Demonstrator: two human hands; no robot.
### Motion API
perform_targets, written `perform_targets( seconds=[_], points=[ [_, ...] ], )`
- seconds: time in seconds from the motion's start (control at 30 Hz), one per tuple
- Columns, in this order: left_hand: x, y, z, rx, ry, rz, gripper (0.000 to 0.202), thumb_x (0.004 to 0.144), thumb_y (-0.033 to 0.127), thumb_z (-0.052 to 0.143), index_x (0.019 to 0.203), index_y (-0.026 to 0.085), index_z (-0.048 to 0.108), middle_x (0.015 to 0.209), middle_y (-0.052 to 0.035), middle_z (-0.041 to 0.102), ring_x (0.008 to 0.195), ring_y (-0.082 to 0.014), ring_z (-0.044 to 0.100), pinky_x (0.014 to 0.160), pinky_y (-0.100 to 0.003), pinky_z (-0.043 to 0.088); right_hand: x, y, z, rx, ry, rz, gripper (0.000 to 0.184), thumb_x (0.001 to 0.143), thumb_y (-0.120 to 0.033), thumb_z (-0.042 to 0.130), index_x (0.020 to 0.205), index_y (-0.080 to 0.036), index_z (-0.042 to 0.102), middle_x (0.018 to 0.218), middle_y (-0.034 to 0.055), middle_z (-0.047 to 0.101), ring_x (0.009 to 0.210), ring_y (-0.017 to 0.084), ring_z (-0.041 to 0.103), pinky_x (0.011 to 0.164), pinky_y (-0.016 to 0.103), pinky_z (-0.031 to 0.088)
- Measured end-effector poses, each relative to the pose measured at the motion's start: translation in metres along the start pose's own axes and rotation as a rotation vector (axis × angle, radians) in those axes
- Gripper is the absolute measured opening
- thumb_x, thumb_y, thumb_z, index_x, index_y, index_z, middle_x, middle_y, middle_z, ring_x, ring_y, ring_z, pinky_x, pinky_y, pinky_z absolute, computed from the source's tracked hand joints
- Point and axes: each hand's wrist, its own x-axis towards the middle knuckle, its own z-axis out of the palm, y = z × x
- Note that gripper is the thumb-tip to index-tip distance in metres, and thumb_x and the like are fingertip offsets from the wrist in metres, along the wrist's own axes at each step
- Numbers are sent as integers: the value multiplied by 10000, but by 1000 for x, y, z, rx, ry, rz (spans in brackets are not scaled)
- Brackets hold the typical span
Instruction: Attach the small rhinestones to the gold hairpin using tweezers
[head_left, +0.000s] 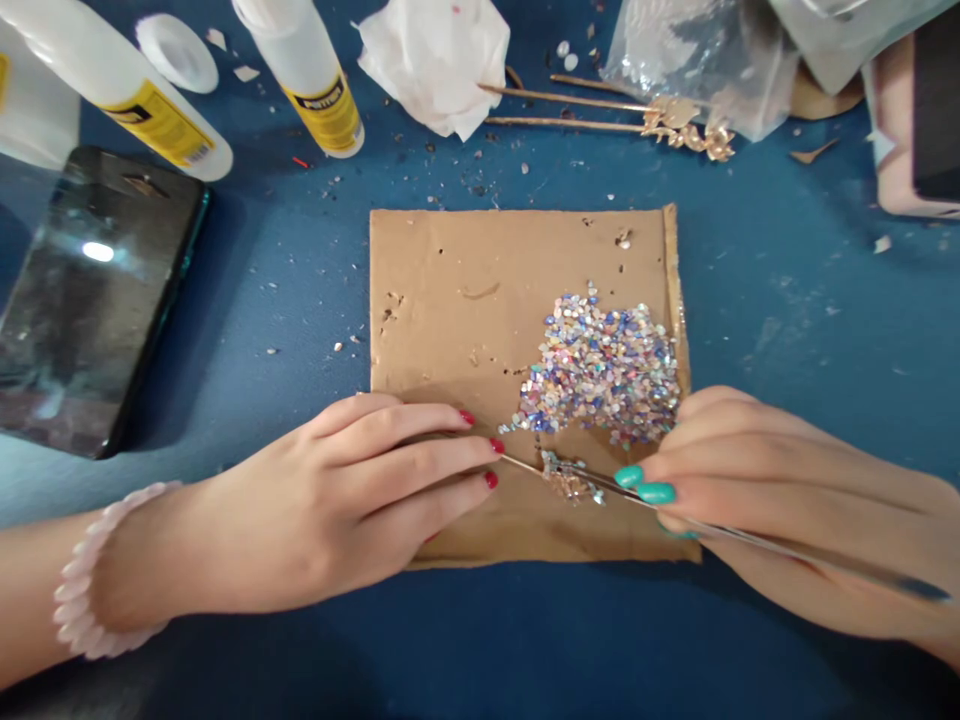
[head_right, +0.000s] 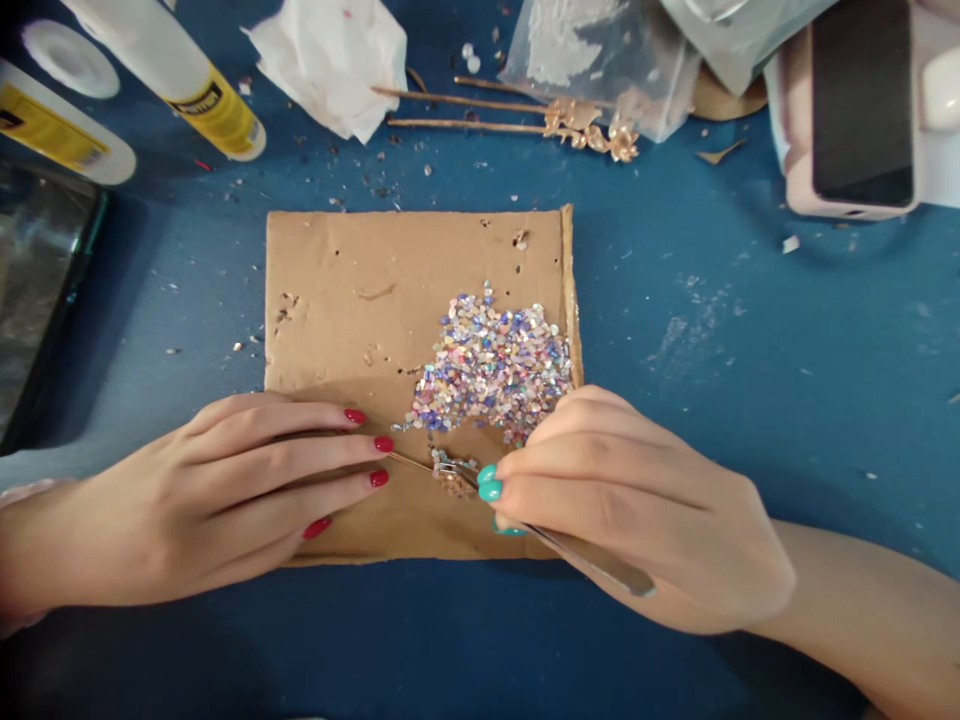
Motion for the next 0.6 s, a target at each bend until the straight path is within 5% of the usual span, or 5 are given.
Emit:
perform_targets(
  seconds=[0.3,0.43,0.6],
  points=[
    [2,0,-5,9,4,17,271,1075,169,470,1276,167,652,1301,-19,717,1290,-200,586,1078,-325,425,0,0,9,1,146,6,136,923,-112,658,1003,-216,692,878,23,786,797,157,747,752,292,641],
    [3,0,-5,7,10,17,271,1078,173,461,1263,167,658,1298,-19,722,1290,-204,593,1064,-327,440,-1,0,4,39,12,-13,248,883,-62,647,1082,-203,690,949,52,793,821,187,752,757,347,654],
    [3,0,-5,20,8,9,274,1077,180,464,1261,183,667,1276,-13,735,1294,-192,599,1069,-319,455,-4,1,6,-14,29,-8,192,921,-95,631,1064,-216,670,911,41,785,818,178,751,749,346,644]
  ],
)
